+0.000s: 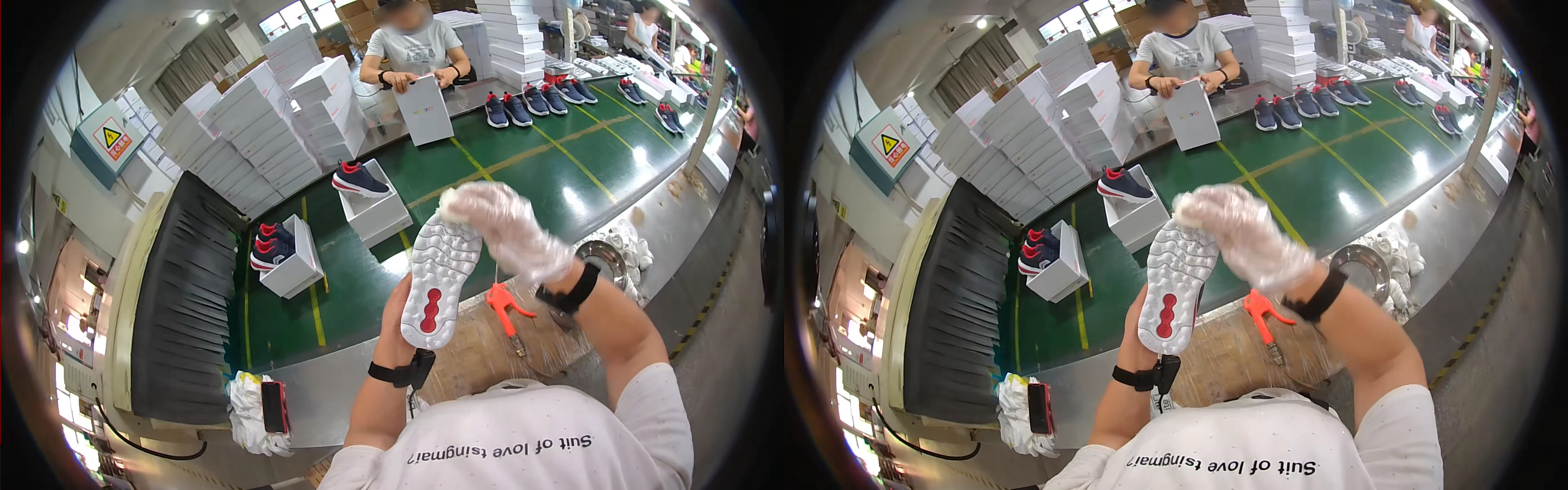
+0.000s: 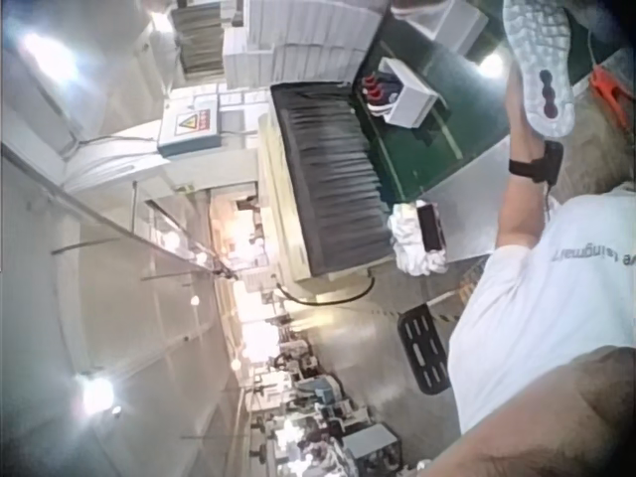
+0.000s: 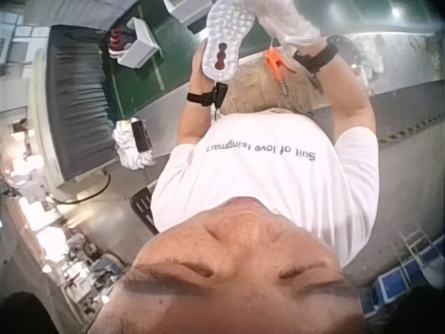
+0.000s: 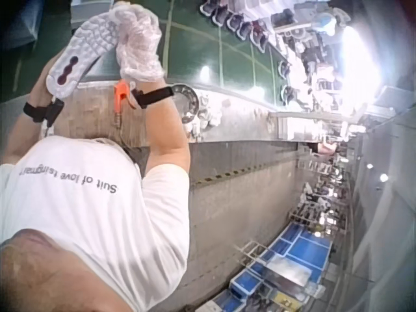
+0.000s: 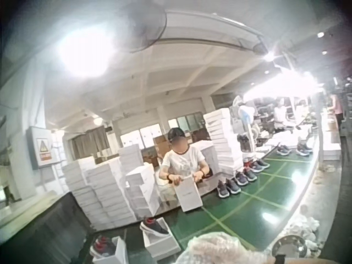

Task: Cleaning shoe soles with a cloth and organizing them into boxes on a conveyor line.

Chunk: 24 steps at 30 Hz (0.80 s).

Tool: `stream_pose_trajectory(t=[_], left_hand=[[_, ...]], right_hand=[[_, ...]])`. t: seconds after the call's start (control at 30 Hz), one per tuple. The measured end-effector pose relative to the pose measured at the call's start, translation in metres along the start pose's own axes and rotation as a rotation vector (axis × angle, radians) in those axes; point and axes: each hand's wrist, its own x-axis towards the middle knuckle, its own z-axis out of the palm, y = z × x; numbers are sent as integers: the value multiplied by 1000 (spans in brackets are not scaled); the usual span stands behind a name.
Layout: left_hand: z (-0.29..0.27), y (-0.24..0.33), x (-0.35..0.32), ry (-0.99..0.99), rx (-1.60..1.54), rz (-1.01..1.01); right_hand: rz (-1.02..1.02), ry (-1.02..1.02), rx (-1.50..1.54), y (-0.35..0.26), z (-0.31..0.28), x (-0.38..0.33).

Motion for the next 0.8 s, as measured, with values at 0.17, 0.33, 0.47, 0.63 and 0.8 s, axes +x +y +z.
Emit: stream_pose_trajectory(t=[0.17, 0.33, 0.47, 0.63, 0.8], left_hand=[[-22, 6, 4, -44, -54, 104], [-67, 17, 17, -127, -123, 95], [-39, 13, 19, 62, -50, 77], [-48, 17, 28, 210, -14, 145], [-96, 51, 55, 189, 19, 78]], right_hand=[[-484, -403, -1249, 36, 42, -66], [362, -365, -78, 33, 58, -71], [-412, -215, -122, 23, 28, 12], [-396, -569, -1044, 53, 55, 24], [-292, -867, -992, 50, 51, -23]])
